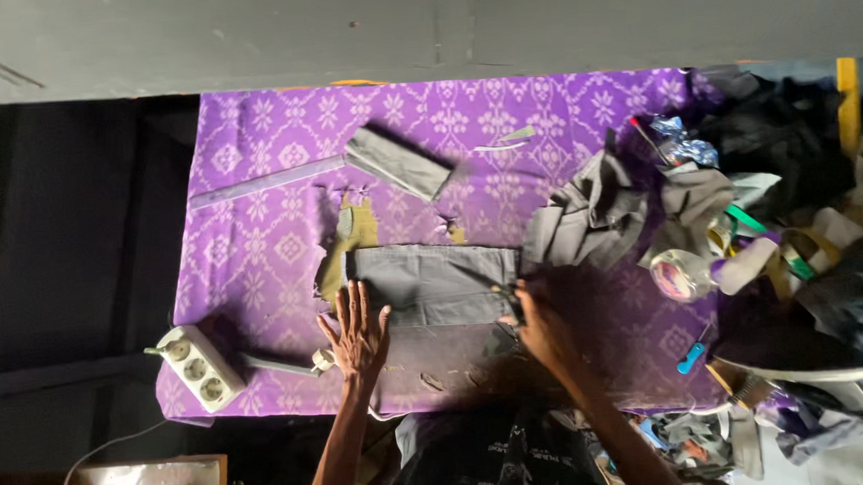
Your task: The person uses shears to cut pieces of gray fabric on a purple patterned table. They repeatedly position, trim, and separate fabric pieces, handling them one at a time and placing cut pieces aside.
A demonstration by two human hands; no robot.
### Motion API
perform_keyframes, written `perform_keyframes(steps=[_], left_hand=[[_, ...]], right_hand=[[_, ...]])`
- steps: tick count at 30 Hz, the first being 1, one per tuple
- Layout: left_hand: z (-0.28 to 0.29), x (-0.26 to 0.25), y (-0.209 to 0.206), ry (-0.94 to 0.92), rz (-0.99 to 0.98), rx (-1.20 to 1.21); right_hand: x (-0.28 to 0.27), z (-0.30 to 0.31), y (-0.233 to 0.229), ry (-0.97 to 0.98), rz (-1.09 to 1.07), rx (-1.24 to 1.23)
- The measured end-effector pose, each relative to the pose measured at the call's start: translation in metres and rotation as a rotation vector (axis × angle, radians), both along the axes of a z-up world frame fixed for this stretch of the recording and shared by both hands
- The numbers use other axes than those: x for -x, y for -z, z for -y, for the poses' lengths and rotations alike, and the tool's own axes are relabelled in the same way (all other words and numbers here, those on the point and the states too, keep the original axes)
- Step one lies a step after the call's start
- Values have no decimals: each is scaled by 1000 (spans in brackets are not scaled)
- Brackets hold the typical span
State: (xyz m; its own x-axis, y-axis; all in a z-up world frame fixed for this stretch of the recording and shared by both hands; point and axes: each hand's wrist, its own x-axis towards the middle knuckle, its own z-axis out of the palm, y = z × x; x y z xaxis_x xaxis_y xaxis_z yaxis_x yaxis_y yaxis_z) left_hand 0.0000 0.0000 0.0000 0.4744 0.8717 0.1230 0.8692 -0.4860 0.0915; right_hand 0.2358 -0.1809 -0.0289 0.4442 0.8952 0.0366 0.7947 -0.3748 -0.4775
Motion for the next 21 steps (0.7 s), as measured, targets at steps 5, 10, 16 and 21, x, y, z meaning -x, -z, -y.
perform_keyframes(steps=[5, 10, 16, 21], left_hand=[[-27, 4, 27, -53, 44, 52], [-57, 2, 29, -138, 90, 135], [-80, 11, 53, -79, 627, 252], [-85, 22, 53, -205, 666, 419]], right_hand=[[-16, -6, -4, 158, 17, 25], [-10, -29, -22, 338, -74, 34], [-2, -44, -17, 580, -282, 52], [-20, -32, 4, 746, -372, -102]])
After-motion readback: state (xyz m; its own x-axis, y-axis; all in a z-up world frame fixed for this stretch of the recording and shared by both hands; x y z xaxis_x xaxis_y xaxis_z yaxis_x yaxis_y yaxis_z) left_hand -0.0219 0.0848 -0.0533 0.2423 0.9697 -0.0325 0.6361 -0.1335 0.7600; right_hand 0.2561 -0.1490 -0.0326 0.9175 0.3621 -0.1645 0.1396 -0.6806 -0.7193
